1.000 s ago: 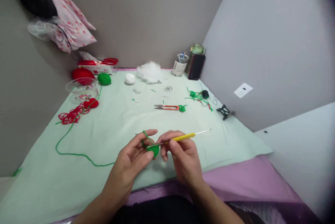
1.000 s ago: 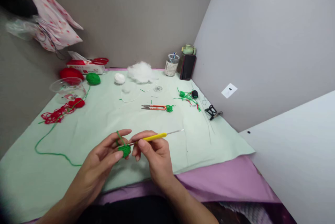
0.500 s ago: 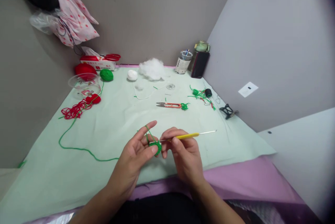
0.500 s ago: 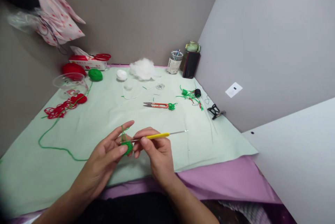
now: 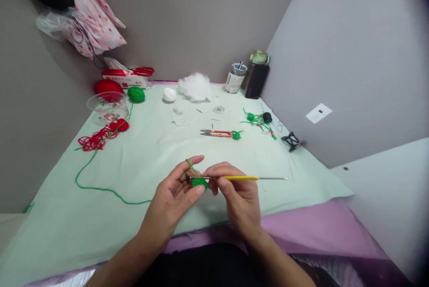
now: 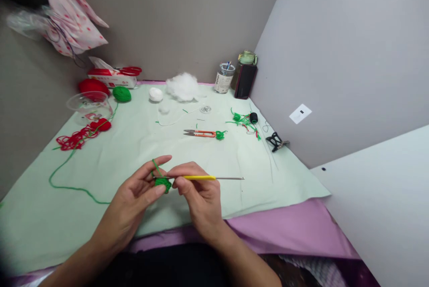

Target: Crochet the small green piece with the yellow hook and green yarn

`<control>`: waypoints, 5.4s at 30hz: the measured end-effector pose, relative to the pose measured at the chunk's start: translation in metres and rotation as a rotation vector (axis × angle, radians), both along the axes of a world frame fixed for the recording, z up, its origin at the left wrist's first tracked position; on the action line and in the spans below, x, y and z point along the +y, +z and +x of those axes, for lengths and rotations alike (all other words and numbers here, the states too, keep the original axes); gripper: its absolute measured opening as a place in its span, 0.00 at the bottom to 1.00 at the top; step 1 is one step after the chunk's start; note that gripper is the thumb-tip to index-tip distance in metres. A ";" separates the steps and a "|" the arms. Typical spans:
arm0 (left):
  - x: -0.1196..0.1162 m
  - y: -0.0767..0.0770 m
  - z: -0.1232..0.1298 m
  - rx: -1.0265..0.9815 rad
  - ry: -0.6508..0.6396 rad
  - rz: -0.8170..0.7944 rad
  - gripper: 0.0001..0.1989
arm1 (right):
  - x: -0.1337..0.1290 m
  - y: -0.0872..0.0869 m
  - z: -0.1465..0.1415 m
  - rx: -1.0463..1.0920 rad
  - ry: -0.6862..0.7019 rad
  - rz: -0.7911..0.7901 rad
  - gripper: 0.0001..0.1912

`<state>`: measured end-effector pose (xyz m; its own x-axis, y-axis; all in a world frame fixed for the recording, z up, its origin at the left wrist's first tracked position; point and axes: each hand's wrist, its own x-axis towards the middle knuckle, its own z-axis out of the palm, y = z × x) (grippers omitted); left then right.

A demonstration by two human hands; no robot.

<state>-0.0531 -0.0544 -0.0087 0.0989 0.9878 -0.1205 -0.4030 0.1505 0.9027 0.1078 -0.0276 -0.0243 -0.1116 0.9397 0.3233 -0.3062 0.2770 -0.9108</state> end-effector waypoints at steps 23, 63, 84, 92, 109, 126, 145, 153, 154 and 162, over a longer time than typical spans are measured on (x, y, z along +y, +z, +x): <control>0.000 0.000 0.004 0.184 0.218 0.016 0.23 | -0.009 -0.002 0.010 -0.616 -0.169 0.578 0.17; 0.002 0.003 -0.001 0.051 0.045 -0.046 0.17 | 0.010 0.010 0.003 0.147 0.036 -0.206 0.14; -0.001 -0.001 -0.003 0.163 0.172 0.028 0.19 | -0.012 0.003 0.006 -0.234 -0.096 0.264 0.14; 0.002 -0.003 -0.005 0.237 0.192 0.103 0.21 | -0.012 0.005 0.002 -0.212 -0.159 0.330 0.14; 0.006 0.018 -0.002 -0.252 -0.008 -0.185 0.22 | -0.003 0.009 0.004 -0.152 -0.174 0.305 0.12; 0.008 0.011 -0.005 -0.300 0.005 -0.224 0.18 | -0.001 0.006 0.002 -0.174 -0.186 0.266 0.12; 0.000 0.009 -0.006 0.028 0.113 -0.057 0.13 | 0.008 0.012 -0.002 0.062 0.047 -0.088 0.13; -0.003 0.001 -0.003 0.246 0.211 0.058 0.15 | -0.005 0.005 0.007 -0.521 -0.155 0.536 0.13; -0.003 0.002 -0.002 0.195 0.220 0.033 0.18 | -0.005 0.003 0.007 -0.611 -0.193 0.655 0.14; 0.006 0.011 -0.007 -0.277 -0.011 -0.243 0.25 | -0.006 0.007 0.005 -0.286 -0.184 0.403 0.14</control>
<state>-0.0598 -0.0487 0.0028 0.1710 0.9322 -0.3189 -0.6241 0.3529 0.6971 0.1127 -0.0334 -0.0172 -0.0933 0.7591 0.6442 0.0261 0.6487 -0.7606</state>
